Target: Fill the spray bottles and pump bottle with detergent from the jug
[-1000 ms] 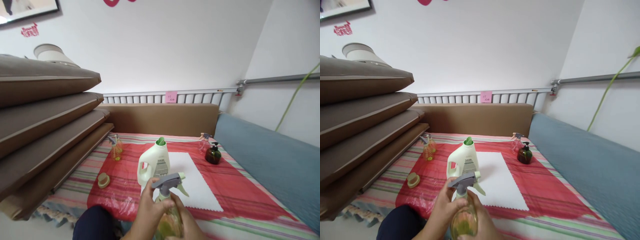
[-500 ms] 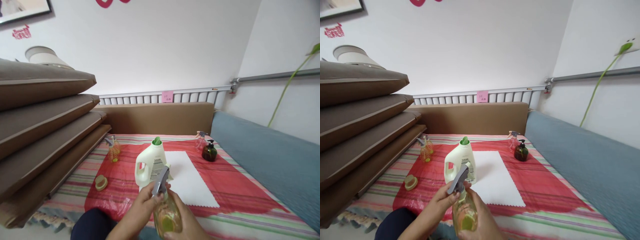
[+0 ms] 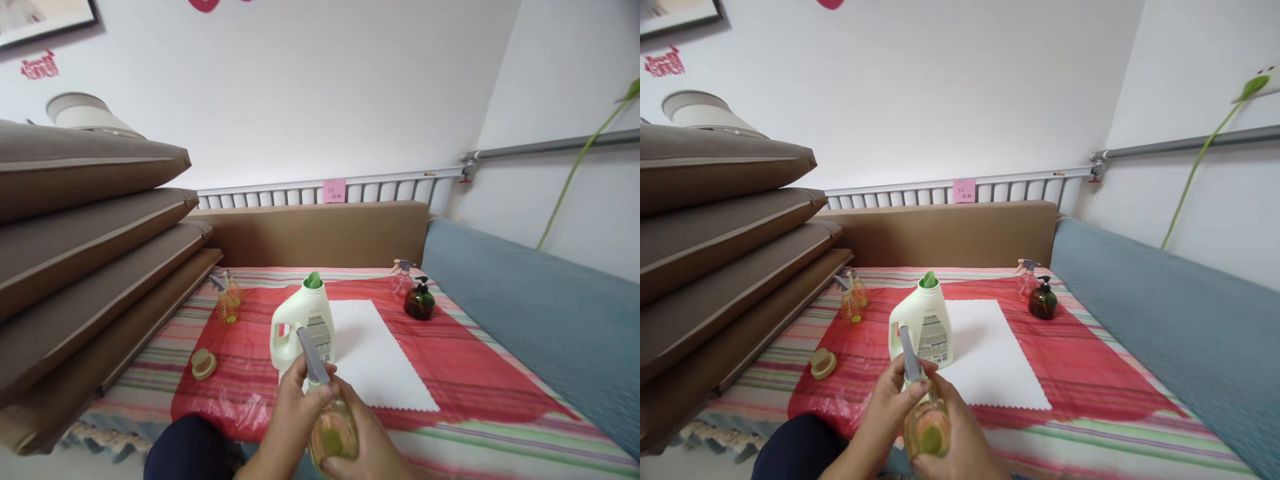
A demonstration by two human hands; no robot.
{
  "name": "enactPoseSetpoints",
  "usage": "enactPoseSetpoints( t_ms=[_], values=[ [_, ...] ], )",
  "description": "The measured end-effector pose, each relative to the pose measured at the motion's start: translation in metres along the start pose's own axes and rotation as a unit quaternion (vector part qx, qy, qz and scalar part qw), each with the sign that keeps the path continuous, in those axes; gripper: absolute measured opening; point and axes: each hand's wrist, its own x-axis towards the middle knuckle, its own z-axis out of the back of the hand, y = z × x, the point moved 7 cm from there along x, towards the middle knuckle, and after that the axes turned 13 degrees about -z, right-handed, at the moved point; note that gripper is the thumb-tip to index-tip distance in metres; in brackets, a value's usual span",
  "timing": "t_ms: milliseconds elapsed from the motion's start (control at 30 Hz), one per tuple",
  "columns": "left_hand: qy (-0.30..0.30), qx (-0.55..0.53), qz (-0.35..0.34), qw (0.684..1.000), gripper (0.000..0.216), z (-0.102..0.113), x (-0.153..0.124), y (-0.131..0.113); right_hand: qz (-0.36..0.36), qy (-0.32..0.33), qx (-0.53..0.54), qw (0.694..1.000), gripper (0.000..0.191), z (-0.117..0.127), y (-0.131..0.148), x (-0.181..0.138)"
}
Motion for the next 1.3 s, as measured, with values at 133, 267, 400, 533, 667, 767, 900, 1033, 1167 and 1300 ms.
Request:
enactPoseSetpoints(
  t_ms=[133,267,400,533,667,767,900,1033,1167,1300],
  values=[
    [0.060,-0.053,0.039,0.996,0.038,-0.009,-0.004,0.002,0.001,0.014,-0.001,1.000,0.088,-0.002,-0.001,-0.001],
    [0.007,-0.041,0.009,0.999,0.029,-0.003,-0.003,0.001,0.001,-0.006,0.010,1.000,0.094,-0.002,-0.007,0.001],
    [-0.018,0.009,0.011,1.000,0.035,0.002,-0.007,0.001,-0.031,-0.037,-0.028,0.998,0.092,0.000,-0.016,0.003],
    [0.039,-0.062,0.032,0.997,0.033,-0.004,-0.006,0.006,-0.018,-0.034,-0.040,0.998,0.088,-0.002,-0.017,0.002],
    [-0.061,0.009,-0.025,0.998,0.024,0.006,-0.002,0.003,-0.033,-0.070,-0.058,0.995,0.092,0.000,-0.024,0.005],
    [-0.061,0.026,-0.019,0.998,0.034,0.001,-0.005,0.001,-0.026,-0.073,-0.036,0.996,0.094,0.000,-0.024,0.008],
    [-0.012,-0.035,0.011,0.999,0.036,-0.009,-0.011,0.005,-0.010,-0.053,-0.007,0.998,0.088,-0.002,-0.020,0.007],
    [-0.010,-0.082,0.005,0.997,0.031,-0.009,-0.009,0.005,-0.024,-0.067,-0.040,0.997,0.089,-0.001,-0.021,0.005],
    [-0.056,-0.100,-0.020,0.993,0.027,0.000,-0.006,-0.011,-0.033,-0.063,-0.059,0.996,0.092,-0.001,-0.027,0.005],
    [-0.097,-0.077,-0.082,0.989,0.022,0.011,-0.005,-0.028,-0.026,-0.066,-0.053,0.996,0.092,0.001,-0.028,0.006]
  ],
)
